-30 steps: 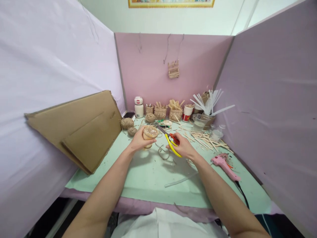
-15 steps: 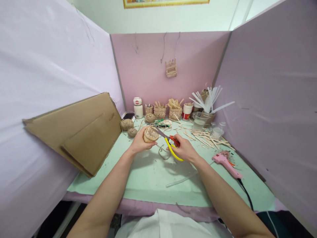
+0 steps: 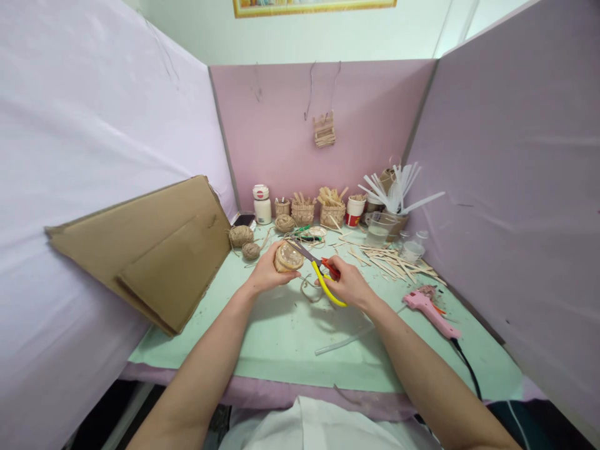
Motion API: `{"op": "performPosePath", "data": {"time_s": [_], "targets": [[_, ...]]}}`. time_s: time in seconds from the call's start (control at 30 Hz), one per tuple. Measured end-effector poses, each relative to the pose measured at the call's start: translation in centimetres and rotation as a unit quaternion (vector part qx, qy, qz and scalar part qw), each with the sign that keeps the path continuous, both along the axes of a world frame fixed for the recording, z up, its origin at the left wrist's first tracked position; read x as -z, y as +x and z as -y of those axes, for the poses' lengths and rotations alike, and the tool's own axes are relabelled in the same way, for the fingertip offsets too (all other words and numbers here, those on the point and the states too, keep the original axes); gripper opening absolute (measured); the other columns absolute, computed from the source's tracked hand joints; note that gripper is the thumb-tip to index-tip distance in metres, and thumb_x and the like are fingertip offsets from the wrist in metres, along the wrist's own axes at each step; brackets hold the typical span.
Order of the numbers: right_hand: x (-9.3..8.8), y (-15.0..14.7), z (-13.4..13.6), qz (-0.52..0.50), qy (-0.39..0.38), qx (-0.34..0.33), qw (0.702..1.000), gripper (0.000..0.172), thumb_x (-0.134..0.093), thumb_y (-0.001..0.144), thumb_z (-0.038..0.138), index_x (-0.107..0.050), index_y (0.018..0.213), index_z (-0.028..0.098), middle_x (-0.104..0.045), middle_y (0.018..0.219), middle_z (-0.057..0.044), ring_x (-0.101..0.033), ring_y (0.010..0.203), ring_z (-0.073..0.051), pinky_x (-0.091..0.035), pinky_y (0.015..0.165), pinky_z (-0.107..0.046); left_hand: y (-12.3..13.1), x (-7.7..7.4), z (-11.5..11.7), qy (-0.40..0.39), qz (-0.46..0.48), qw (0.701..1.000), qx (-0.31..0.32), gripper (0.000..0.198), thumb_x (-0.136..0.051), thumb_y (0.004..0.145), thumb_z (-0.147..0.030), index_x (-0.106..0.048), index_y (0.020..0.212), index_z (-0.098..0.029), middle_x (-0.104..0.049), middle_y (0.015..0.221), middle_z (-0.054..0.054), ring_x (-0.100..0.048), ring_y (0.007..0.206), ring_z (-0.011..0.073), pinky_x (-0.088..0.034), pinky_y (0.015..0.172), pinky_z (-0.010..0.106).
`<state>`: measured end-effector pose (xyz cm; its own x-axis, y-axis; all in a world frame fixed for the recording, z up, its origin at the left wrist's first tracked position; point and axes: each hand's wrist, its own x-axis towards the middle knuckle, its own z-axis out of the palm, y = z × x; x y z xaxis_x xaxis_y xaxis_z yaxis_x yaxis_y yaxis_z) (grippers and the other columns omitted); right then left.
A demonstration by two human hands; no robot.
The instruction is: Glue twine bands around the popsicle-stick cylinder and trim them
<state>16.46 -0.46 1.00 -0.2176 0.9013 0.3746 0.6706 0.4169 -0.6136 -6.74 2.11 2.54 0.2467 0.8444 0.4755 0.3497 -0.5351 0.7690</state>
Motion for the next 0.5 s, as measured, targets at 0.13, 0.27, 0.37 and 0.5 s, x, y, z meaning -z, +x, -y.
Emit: {"op": "performPosePath", "data": {"time_s": [0.13,0.27,0.37,0.5], "targets": [[-0.03,0.1,0.1,-0.003,-0.005,-0.01,1.0,0.031,-0.063,0.073,0.048,-0.045,0.078,0.023,-0.046,0.061,0.007,-0.04,0.055,-0.012,-0.029,0.053,-0.023,-0.03,0.0,0.0,-0.004,0.005,1.0,0.008,0.073,-0.082,0.055,-0.038,-0.05,0.117,-0.017,-0.062,0.111,0.009,-0.06,0.101,0.0254,-0.047,0.089,0.037],[-0.19,0.2,0.26,0.003,-0.011,-0.011,1.0,0.032,-0.063,0.074,0.049,-0.045,0.078,0.023,-0.046,0.06,0.007,-0.039,0.054,-0.012,-0.028,0.052,-0.023,-0.1,0.07,-0.06,-0.01,0.002,1.0,0.007,0.074,-0.083,0.054,-0.038,-0.05,0.117,-0.018,-0.062,0.11,0.008,-0.06,0.101,0.0254,-0.046,0.09,0.037],[-0.33,0.31,0.36,0.007,-0.011,-0.009,1.0,0.03,-0.062,0.075,0.048,-0.046,0.078,0.023,-0.049,0.061,0.007,-0.04,0.055,-0.012,-0.028,0.052,-0.023,-0.15,0.06,-0.07,-0.008,-0.002,1.0,0.01,0.075,-0.083,0.054,-0.039,-0.05,0.118,-0.018,-0.062,0.111,0.008,-0.06,0.102,0.0255,-0.046,0.09,0.037],[-0.44,0.52,0.38,0.01,-0.016,-0.018,1.0,0.026,-0.06,0.076,0.046,-0.048,0.079,0.023,-0.05,0.062,0.006,-0.04,0.056,-0.012,-0.029,0.053,-0.023,-0.2,-0.12,0.01,-0.01,-0.003,1.0,0.019,0.075,-0.083,0.054,-0.039,-0.05,0.118,-0.017,-0.062,0.112,0.009,-0.06,0.104,0.0262,-0.046,0.092,0.038]]}}
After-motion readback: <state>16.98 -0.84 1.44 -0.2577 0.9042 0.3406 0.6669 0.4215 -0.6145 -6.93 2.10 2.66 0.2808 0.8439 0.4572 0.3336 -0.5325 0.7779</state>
